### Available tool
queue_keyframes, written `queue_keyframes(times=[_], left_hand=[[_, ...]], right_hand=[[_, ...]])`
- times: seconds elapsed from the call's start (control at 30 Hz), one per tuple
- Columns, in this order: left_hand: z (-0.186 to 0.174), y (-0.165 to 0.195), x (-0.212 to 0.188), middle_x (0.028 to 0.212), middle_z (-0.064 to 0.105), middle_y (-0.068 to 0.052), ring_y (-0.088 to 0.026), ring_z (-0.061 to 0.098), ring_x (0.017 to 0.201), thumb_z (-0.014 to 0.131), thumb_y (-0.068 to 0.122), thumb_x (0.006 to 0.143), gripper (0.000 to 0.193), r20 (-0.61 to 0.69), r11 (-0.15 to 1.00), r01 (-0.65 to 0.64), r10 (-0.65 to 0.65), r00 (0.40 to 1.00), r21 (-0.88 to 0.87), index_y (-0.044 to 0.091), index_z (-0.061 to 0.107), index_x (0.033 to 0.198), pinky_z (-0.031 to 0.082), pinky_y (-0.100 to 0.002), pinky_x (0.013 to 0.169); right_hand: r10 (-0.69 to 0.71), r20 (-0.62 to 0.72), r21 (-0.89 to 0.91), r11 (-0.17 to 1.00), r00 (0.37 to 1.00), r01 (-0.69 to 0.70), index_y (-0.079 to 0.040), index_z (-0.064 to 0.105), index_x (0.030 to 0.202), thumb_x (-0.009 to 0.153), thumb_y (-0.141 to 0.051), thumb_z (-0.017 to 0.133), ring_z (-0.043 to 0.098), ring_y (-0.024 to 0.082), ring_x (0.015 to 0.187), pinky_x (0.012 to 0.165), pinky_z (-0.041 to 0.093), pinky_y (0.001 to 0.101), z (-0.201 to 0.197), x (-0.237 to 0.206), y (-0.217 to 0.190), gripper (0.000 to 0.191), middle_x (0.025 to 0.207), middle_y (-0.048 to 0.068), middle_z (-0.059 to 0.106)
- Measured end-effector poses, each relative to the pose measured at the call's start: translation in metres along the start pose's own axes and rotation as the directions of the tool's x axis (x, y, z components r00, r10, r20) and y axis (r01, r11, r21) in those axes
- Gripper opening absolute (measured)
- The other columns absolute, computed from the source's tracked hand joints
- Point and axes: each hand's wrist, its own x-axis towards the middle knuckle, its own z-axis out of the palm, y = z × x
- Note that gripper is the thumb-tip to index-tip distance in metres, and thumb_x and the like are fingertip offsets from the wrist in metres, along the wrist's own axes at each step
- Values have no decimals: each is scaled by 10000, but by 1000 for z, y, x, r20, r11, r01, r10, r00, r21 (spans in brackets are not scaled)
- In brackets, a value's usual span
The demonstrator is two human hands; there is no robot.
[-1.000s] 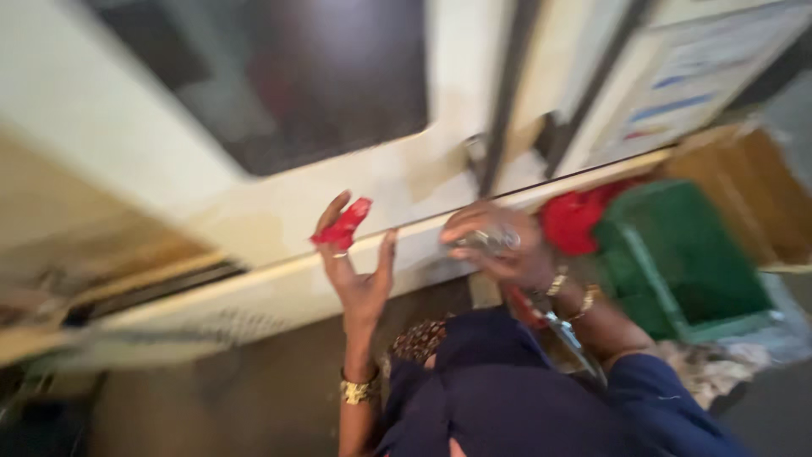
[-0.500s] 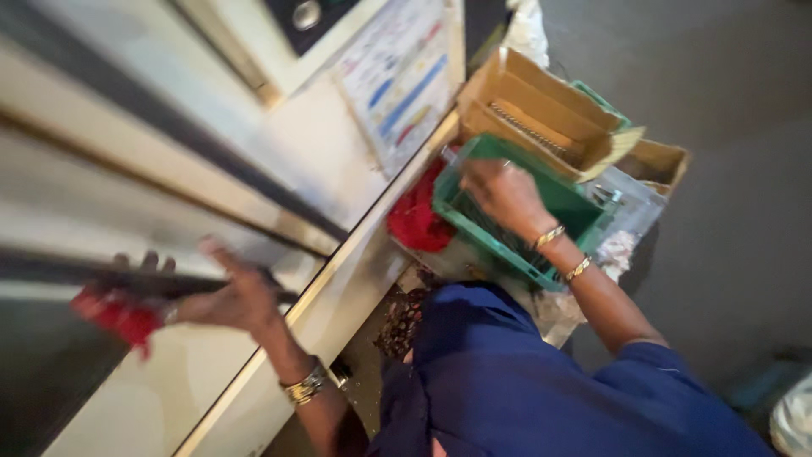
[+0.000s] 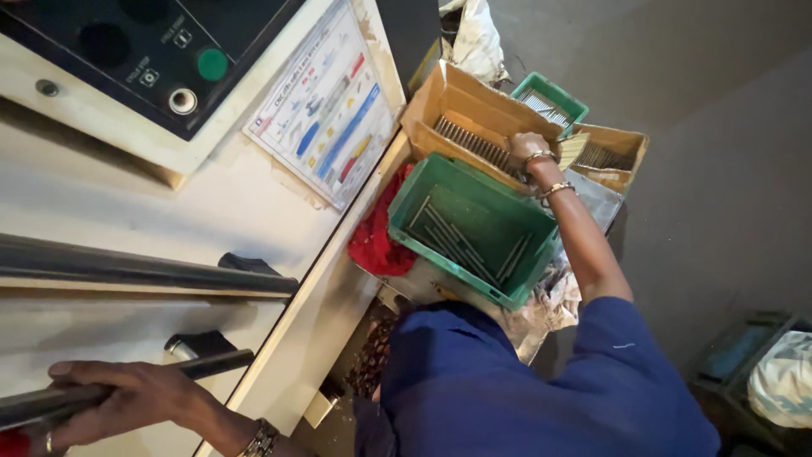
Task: The person opens a large industrial machine door, uses a metal tool to adjust an internal component, and closes the door. This sequence is repeated multiple times. The person also uses a yellow-handled tool to adjust the metal tool.
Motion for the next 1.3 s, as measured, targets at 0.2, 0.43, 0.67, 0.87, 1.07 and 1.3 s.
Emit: queue_keyframes(times=[0.2,0.43,0.67,0.87,1.07,1.3], left_hand=[[1,-6,2,1352,457,-275,-188,544,1175,508,34,1151,371,55,983,-119,127,990,-138,-62,223,1369,522,-331,1050],[-9,-48,-7,1265,473,-172,-142,481,1018,559,122,1226,379,92,992,-15,26,995,-122,-54,275,1405,452,-264,885],[-10,-43,-14,899,434,-70,-115,404,666,605,224,1254,347,124,993,49,-35,992,-108,41,318,1187,391,-243,603],[-13,-33,-18,934,469,-47,-102,504,732,537,202,1243,316,152,1000,9,-4,988,-28,-2,295,1220,417,-229,634],[-8,-43,-25,992,450,-71,-118,404,759,550,175,1249,332,92,997,42,-35,995,-71,-45,305,1290,379,-241,691],[0,-48,-29,1091,504,-107,-134,451,818,592,152,1239,416,54,989,58,-51,997,-139,-68,274,1391,449,-243,762]], right_hand=[[-38,229,2,999,973,39,4,794,956,771,-205,713,749,358,930,811,606,448,-18,-1,-6,291,970,236,758],[-368,265,-46,919,891,393,-43,772,970,709,-348,882,690,344,799,747,568,422,-59,30,-62,416,893,196,742],[-781,187,-36,601,596,798,-74,780,922,894,-251,707,696,249,783,721,570,366,-30,84,-86,194,867,109,751],[-703,179,-510,531,688,676,-48,796,907,938,-204,607,693,219,765,697,580,353,-8,101,-90,247,909,83,760],[-665,173,-543,551,726,634,-77,729,1087,947,-158,616,697,245,823,731,586,380,-24,99,-86,197,992,106,759],[-387,125,294,894,914,338,-90,598,1376,920,-95,645,711,319,892,748,584,442,-37,88,-85,458,1092,180,742]])
